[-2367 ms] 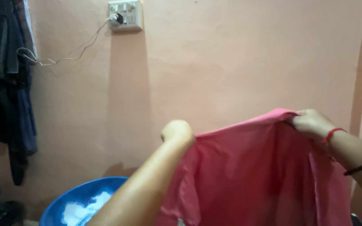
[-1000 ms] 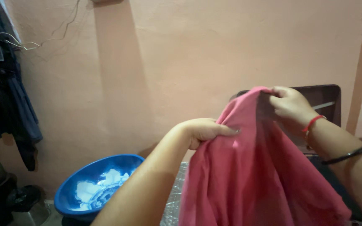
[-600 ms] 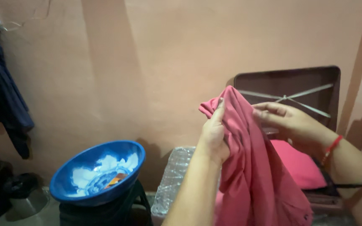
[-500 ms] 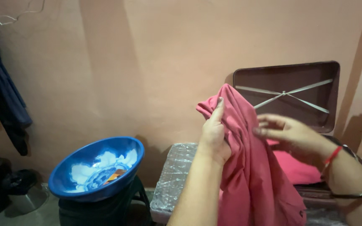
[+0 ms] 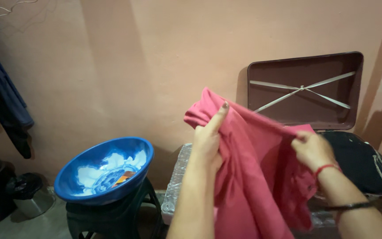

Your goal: The person folds a pink cloth by hand, smoothing and aligning edges, then places it into an open suitcase. The person repeats the folding process with another pink cloth and places it on top of the first.

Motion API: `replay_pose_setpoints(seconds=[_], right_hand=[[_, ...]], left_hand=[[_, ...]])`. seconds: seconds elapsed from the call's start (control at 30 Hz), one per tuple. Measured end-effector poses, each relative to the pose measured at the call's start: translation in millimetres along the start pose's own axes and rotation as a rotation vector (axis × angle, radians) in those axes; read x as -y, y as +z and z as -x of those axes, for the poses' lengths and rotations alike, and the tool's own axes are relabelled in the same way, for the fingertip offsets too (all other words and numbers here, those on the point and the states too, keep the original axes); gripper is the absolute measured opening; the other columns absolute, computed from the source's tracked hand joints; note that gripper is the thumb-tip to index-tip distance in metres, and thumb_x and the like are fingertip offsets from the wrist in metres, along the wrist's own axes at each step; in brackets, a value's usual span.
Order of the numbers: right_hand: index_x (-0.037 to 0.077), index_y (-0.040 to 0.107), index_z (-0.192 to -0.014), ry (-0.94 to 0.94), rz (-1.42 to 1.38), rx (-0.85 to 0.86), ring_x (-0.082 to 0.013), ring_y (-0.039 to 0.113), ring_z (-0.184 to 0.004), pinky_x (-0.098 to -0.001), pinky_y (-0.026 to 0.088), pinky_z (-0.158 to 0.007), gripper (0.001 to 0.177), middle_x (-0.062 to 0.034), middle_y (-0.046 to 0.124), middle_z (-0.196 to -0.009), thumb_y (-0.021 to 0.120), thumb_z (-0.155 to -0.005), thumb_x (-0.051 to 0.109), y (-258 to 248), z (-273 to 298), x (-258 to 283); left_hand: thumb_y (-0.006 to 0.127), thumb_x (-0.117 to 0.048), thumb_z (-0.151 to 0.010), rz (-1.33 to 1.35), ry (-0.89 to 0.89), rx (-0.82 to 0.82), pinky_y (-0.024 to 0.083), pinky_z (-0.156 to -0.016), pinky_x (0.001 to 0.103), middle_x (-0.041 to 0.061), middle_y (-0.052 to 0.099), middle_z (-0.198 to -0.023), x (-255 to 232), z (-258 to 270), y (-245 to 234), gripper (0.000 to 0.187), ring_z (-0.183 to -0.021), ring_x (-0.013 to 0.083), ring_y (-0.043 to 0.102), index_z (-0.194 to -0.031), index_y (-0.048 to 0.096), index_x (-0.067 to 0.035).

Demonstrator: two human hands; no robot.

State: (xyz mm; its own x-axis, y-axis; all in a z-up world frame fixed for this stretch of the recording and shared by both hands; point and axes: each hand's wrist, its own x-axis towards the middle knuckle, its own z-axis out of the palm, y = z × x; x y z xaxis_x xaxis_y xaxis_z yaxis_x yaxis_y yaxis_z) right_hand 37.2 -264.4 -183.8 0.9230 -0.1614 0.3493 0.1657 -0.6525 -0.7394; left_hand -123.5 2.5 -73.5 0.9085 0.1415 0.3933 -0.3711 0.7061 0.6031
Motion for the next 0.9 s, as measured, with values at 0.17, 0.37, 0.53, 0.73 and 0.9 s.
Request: replay_pose_setpoints(seconds=[0.17,0.37,0.53,0.73,0.9], right_hand=[[0.010,0.076,-0.124,-0.181,-0.113,-0.174,-0.0187,0.067,-0.082,-0.0355,0.052,-0.073,0.032,-0.0122,0.076,-0.099,0.059,-0.097,0.015,-39,1,79],[0.005,0.076,-0.121,-0.168,-0.639,0.454,-0.0126,0.058,-0.063,-0.0283,0.051,-0.054,0.042,-0.0048,0.069,-0.083,0.048,-0.090,0.001,-42,47,166],[0.000,0.068,-0.121,-0.287,-0.701,0.492,-0.0084,0.068,-0.076,-0.0240,0.055,-0.065,0.036,-0.0048,0.073,-0.093,0.067,-0.086,0.008,-43,75,169],[-0.005,0.070,-0.123,0.275,-0.546,0.602,-0.0292,0.068,-0.095,-0.0460,0.052,-0.082,0.059,-0.0218,0.078,-0.111,0.068,-0.095,0.047,-39,95,121],[0.010,0.065,-0.134,0.495,-0.957,0.693,-0.0274,0.069,-0.112,-0.0455,0.055,-0.094,0.066,-0.0136,0.074,-0.126,0.047,-0.091,0.057,-33,111,112]], left_hand=[[0.085,-0.022,-0.073,-0.464,-0.009,0.037,0.055,-0.096,0.036,0.008,0.067,-0.128,-11,23,-8,0.073,-0.115,0.0201,0.066,-0.138,0.053,-0.004],[0.101,-0.030,-0.068,-1.168,-0.167,0.040,0.051,-0.098,0.033,0.012,0.060,-0.130,30,24,-9,0.092,-0.120,0.0197,0.060,-0.136,0.049,0.003],[0.073,-0.015,-0.079,-0.784,0.097,-0.058,0.056,-0.089,0.034,0.014,0.075,-0.118,59,15,-24,0.051,-0.107,0.0220,0.072,-0.126,0.066,0.003],[0.074,-0.006,-0.085,-0.273,0.120,-0.005,0.055,-0.088,0.034,0.012,0.070,-0.120,48,12,-22,0.047,-0.104,0.0216,0.069,-0.129,0.062,0.006],[0.078,-0.017,-0.086,-0.350,0.045,0.137,0.054,-0.093,0.032,0.011,0.069,-0.123,40,23,2,0.055,-0.109,0.0189,0.067,-0.133,0.060,0.004]])
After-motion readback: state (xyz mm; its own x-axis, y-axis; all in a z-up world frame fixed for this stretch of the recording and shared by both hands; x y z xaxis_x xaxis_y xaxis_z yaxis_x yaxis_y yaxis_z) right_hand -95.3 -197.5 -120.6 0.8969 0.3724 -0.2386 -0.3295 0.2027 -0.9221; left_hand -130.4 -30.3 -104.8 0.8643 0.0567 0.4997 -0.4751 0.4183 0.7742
